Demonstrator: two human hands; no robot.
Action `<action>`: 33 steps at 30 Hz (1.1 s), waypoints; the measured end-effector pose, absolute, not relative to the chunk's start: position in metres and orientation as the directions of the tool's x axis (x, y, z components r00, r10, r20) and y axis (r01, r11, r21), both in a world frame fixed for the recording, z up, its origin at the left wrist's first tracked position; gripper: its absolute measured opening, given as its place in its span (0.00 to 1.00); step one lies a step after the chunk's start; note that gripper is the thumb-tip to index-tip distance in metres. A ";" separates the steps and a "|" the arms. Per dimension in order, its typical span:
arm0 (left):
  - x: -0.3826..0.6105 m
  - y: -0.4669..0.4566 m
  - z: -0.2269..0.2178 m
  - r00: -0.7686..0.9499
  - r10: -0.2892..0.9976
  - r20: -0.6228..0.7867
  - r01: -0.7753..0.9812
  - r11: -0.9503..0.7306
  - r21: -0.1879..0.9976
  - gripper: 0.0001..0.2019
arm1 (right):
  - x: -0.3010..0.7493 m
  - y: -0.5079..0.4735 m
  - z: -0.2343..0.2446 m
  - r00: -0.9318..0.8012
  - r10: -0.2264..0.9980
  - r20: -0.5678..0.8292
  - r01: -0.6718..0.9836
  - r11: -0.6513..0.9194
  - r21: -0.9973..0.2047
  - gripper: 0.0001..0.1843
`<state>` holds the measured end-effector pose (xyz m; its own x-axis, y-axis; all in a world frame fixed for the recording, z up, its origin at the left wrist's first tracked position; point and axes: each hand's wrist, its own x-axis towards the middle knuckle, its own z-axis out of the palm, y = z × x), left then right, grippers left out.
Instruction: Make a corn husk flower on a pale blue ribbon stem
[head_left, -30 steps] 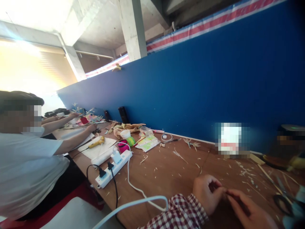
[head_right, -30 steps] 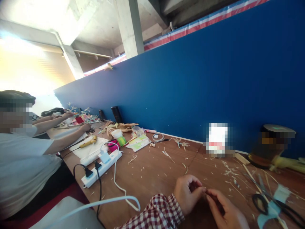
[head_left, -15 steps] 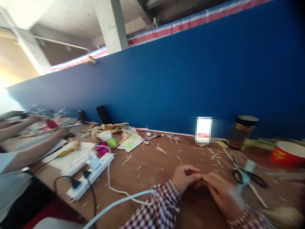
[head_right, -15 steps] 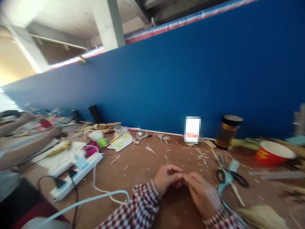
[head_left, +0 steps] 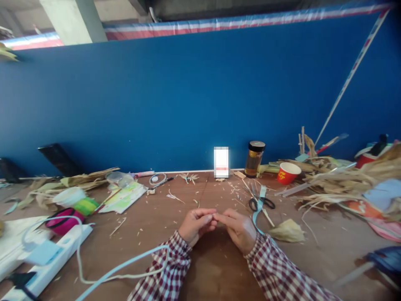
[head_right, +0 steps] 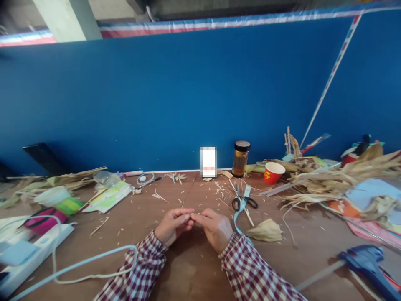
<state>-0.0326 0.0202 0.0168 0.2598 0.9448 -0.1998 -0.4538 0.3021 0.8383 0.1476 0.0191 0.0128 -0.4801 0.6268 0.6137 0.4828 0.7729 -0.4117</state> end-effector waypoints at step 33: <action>-0.034 0.026 0.015 0.289 0.945 -0.153 -0.469 0.279 0.838 0.10 | 0.182 -0.049 0.045 -0.398 0.780 0.483 0.738 0.585 -0.336 0.12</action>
<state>-0.0335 0.0259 0.0147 0.2894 0.9450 -0.1527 -0.4691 0.2790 0.8379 0.1822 -0.0491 0.0450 -0.3984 0.7799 0.4828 0.7384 0.5849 -0.3355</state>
